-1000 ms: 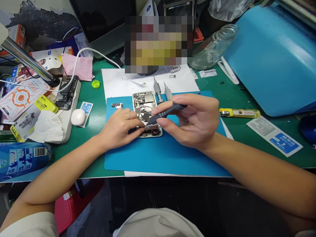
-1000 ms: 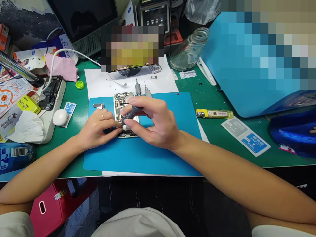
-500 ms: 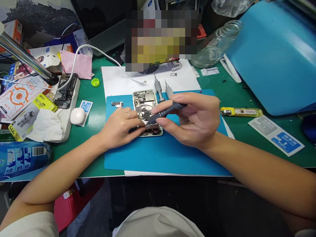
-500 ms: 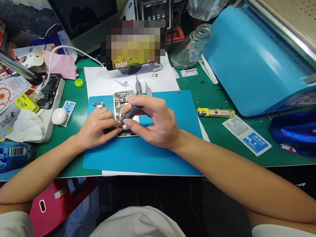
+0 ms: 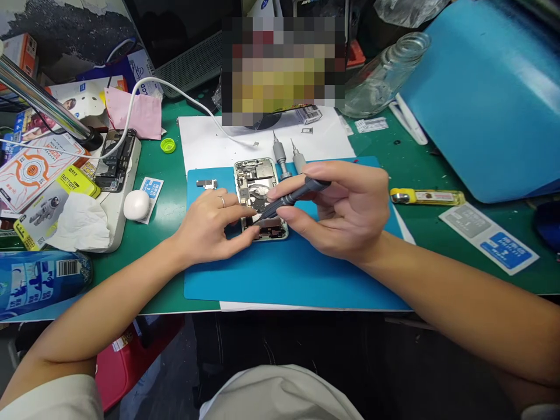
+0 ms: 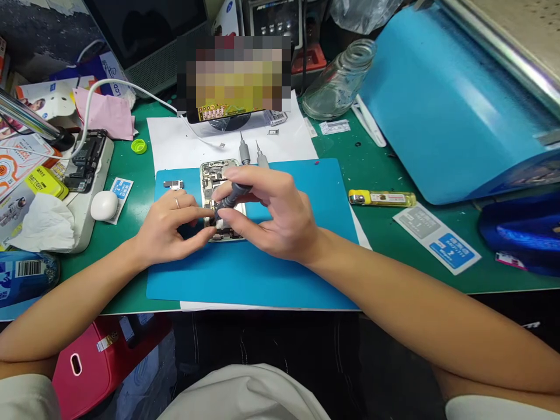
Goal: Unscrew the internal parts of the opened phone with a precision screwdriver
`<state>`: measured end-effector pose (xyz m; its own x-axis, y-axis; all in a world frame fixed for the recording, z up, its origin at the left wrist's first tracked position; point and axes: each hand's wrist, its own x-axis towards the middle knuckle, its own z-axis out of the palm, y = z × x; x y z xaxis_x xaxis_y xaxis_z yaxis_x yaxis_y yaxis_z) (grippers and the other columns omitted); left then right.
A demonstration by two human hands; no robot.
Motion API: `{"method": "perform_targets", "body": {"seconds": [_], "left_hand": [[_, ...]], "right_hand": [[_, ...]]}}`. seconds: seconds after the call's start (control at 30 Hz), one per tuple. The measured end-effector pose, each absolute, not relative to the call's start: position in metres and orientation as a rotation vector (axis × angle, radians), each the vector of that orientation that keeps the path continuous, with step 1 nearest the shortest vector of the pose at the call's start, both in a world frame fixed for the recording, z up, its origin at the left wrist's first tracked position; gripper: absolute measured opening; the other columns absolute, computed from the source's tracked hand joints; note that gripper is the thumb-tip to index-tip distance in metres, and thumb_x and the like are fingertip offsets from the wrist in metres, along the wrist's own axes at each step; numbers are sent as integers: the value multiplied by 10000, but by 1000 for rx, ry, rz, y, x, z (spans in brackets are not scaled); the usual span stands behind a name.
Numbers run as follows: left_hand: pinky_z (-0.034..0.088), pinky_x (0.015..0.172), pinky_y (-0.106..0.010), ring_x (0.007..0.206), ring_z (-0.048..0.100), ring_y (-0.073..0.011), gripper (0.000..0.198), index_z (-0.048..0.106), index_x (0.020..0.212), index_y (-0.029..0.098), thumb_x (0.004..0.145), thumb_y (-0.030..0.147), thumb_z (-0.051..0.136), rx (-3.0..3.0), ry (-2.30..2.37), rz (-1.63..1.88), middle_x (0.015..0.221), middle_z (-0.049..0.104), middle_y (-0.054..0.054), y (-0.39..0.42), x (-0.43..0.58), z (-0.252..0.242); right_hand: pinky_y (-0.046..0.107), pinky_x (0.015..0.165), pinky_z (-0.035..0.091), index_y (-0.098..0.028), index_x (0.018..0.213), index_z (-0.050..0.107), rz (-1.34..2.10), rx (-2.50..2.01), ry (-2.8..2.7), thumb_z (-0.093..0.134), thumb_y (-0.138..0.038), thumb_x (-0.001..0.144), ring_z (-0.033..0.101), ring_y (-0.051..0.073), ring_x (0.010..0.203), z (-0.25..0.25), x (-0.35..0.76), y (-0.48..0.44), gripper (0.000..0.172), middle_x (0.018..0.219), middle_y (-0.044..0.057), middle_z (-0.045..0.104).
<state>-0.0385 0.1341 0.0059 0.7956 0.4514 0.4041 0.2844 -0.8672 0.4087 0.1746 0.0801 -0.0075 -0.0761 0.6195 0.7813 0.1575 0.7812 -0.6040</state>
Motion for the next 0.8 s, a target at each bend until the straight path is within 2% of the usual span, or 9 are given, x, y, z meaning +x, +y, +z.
{"method": "perform_targets", "body": {"seconds": [0.13,0.3,0.5,0.67,0.8], "left_hand": [[382,640,-315,616,517,-148,221,729,912,165,938,237,521,2684,669,874,651,580,3,129,-38,13],[325,549,-335,560,491,-156,217,728,844,148,893,144,516,2938,633,834,601,562,-1,110,-42,26],[344,503,-348,562,507,-163,272,706,1060,58,896,161,515,3037,448,775,646,595,-8,86,-54,22],[369,501,-358,568,523,-174,299,704,1081,32,887,167,521,3023,499,683,636,574,-10,83,-58,13],[375,507,-362,577,539,-183,326,705,1105,16,894,183,521,3018,537,666,650,589,-18,82,-58,7]], "right_hand": [[276,769,685,-317,1450,486,425,-657,-1648,716,-70,871,752,169,950,-8,174,80,670,1081,23,731],[264,762,682,-296,1474,461,351,-669,-1735,691,-49,875,752,168,942,-11,174,82,688,1079,28,732],[274,808,671,-262,1505,426,312,-677,-1796,682,-48,884,754,165,970,-13,171,83,705,1100,43,746],[320,859,667,-296,1449,500,395,-725,-1766,719,-75,870,768,185,966,-17,170,81,657,1073,37,769],[319,849,669,-285,1478,497,346,-729,-1796,744,-75,850,775,186,917,-16,169,81,707,1032,45,779]]}}
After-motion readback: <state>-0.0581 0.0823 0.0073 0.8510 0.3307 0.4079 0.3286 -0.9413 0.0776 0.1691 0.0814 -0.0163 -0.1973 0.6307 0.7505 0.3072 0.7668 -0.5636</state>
